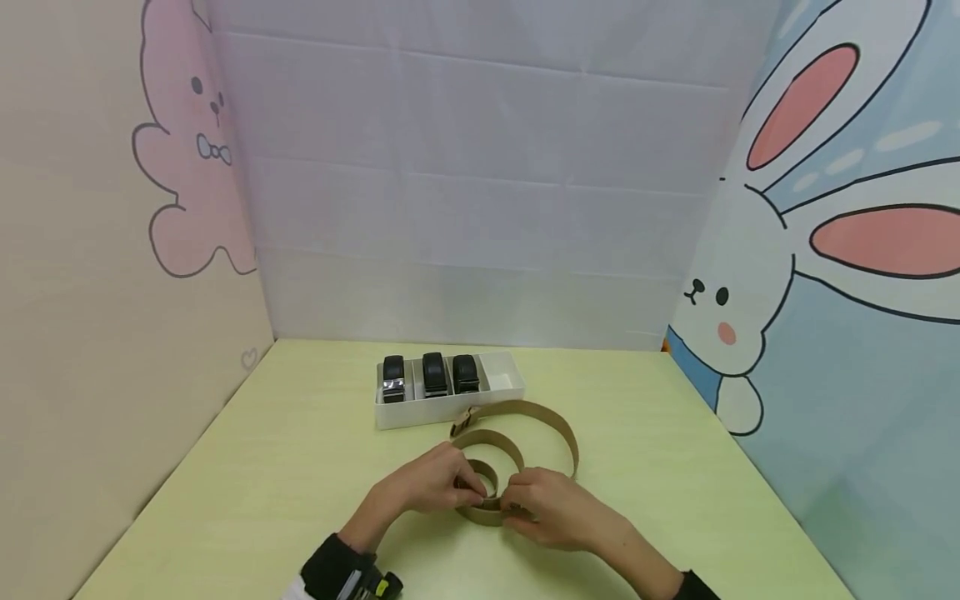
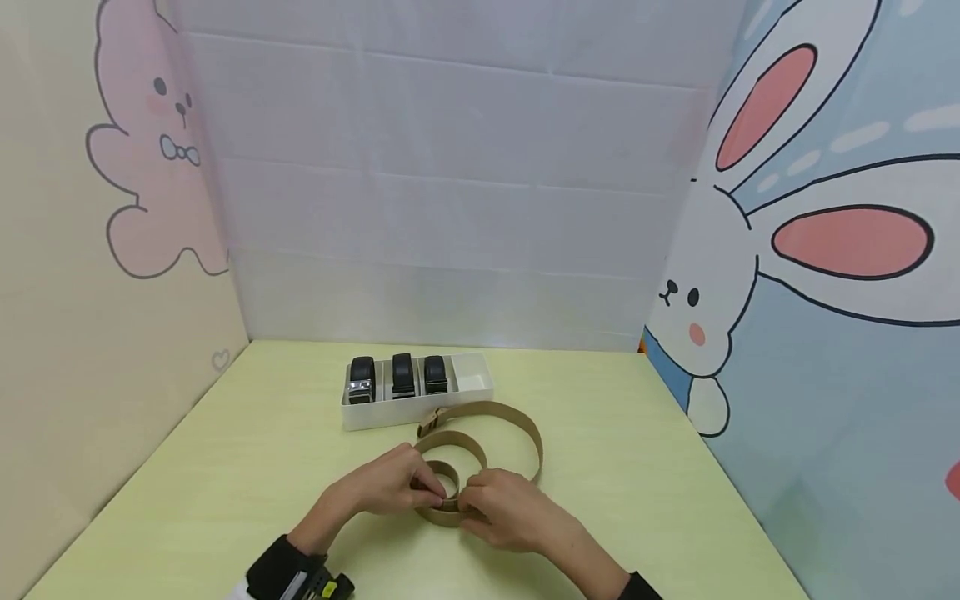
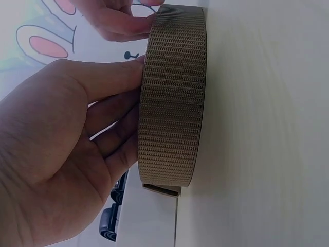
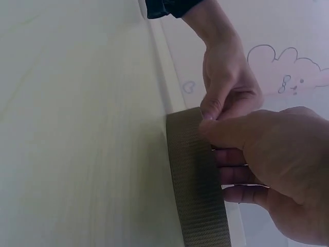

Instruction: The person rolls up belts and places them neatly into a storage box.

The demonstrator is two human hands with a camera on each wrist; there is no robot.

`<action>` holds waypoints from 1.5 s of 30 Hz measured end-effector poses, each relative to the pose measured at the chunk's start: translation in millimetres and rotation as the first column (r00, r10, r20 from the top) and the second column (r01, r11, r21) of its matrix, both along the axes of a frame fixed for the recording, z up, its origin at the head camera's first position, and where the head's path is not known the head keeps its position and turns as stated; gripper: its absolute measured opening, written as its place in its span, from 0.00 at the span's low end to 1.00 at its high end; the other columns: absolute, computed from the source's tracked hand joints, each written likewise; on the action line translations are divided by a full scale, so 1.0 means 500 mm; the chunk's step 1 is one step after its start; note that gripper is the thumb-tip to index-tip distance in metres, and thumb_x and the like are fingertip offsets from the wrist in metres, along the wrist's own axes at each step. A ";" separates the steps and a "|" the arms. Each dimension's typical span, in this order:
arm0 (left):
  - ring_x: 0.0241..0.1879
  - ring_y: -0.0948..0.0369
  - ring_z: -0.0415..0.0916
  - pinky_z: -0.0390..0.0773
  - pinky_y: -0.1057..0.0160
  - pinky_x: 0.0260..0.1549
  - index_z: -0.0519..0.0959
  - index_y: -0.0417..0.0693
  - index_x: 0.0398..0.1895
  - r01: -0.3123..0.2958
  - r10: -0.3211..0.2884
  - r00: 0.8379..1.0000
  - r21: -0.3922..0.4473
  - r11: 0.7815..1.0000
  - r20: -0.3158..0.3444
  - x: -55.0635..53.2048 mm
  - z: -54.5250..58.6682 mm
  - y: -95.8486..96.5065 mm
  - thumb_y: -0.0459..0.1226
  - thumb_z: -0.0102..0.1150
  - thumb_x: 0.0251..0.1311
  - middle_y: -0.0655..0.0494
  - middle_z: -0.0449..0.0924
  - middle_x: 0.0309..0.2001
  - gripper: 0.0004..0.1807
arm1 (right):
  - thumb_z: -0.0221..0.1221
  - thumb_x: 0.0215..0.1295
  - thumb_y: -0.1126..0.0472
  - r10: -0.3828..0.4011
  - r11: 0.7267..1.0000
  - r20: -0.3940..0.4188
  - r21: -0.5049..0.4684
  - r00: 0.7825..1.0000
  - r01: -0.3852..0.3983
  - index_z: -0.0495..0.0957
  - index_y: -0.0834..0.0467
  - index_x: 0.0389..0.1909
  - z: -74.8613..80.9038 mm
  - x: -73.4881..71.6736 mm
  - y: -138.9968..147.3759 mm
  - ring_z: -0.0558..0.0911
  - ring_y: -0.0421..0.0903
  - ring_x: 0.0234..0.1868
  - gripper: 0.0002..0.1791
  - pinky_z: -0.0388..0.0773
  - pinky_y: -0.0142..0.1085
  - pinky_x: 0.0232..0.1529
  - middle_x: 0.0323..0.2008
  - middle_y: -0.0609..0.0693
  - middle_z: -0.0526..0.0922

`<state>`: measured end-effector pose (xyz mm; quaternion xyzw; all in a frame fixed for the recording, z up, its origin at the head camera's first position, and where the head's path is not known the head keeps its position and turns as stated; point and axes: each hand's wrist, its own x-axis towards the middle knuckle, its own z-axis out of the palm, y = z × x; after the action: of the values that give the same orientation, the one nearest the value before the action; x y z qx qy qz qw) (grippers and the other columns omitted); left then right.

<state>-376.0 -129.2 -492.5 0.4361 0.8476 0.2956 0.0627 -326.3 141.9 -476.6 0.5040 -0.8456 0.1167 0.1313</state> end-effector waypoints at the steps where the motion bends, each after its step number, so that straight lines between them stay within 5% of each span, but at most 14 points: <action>1: 0.35 0.82 0.82 0.82 0.77 0.38 0.98 0.52 0.43 0.003 -0.003 1.000 0.000 1.000 -0.001 0.001 0.000 0.000 0.34 0.76 0.72 0.63 0.97 0.39 0.05 | 0.76 0.71 0.60 -0.001 1.000 -0.013 0.000 1.000 0.001 0.90 0.49 0.38 -0.003 0.002 -0.010 0.77 0.28 0.35 0.04 0.75 0.21 0.41 0.33 0.38 0.86; 11: 0.35 0.82 0.83 0.82 0.77 0.38 0.98 0.49 0.43 -0.006 0.006 1.000 0.006 1.000 0.020 0.002 0.004 0.001 0.34 0.76 0.72 0.62 0.97 0.38 0.04 | 0.78 0.62 0.68 -0.082 0.994 -0.154 0.057 0.985 0.092 0.88 0.50 0.30 -0.003 -0.016 0.032 0.81 0.35 0.32 0.10 0.80 0.29 0.38 0.28 0.40 0.83; 16: 0.34 0.83 0.83 0.82 0.77 0.38 0.98 0.49 0.43 -0.007 0.007 1.000 0.001 1.000 0.018 0.001 -0.001 -0.006 0.34 0.76 0.72 0.62 0.97 0.38 0.04 | 0.75 0.66 0.70 -0.165 0.981 -0.067 0.087 0.984 0.171 0.87 0.51 0.30 0.001 -0.022 0.055 0.80 0.35 0.33 0.11 0.81 0.32 0.39 0.30 0.41 0.84; 21: 0.34 0.83 0.81 0.81 0.77 0.38 0.98 0.51 0.43 0.006 -0.005 1.000 -0.009 1.000 0.007 0.000 -0.005 -0.009 0.34 0.76 0.72 0.64 0.97 0.38 0.05 | 0.75 0.70 0.63 -0.100 0.994 0.037 0.045 0.994 0.099 0.89 0.51 0.37 -0.006 -0.009 0.016 0.75 0.29 0.33 0.04 0.75 0.25 0.37 0.34 0.42 0.87; 28: 0.31 0.82 0.76 0.77 0.76 0.35 0.98 0.53 0.43 0.004 -0.004 1.000 -0.011 1.000 -0.001 0.001 0.002 -0.008 0.35 0.76 0.73 0.65 0.97 0.38 0.05 | 0.75 0.70 0.64 -0.034 0.999 -0.016 0.013 0.999 0.034 0.88 0.50 0.33 -0.013 -0.014 -0.024 0.77 0.29 0.33 0.07 0.75 0.22 0.38 0.31 0.40 0.84; 40: 0.33 0.82 0.82 0.82 0.76 0.37 0.97 0.48 0.45 -0.011 0.010 0.999 0.004 1.000 0.049 0.000 0.000 -0.014 0.34 0.75 0.73 0.60 0.97 0.39 0.05 | 0.76 0.67 0.67 -0.178 0.980 -0.070 0.079 0.982 0.183 0.86 0.50 0.31 -0.004 -0.037 0.064 0.83 0.35 0.33 0.11 0.85 0.37 0.42 0.30 0.40 0.85; 45: 0.34 0.82 0.83 0.82 0.76 0.37 0.97 0.47 0.45 -0.010 0.009 0.997 0.006 1.000 0.074 -0.002 -0.002 -0.016 0.34 0.75 0.73 0.59 0.98 0.41 0.05 | 0.77 0.66 0.68 -0.234 0.968 -0.060 0.080 0.970 0.239 0.85 0.51 0.31 -0.006 -0.047 0.110 0.84 0.38 0.34 0.12 0.84 0.37 0.40 0.30 0.41 0.86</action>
<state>-377.0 -137.4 -493.4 0.4211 0.8459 0.3145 0.0911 -349.9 197.1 -479.5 0.4075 -0.9004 0.0507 0.1435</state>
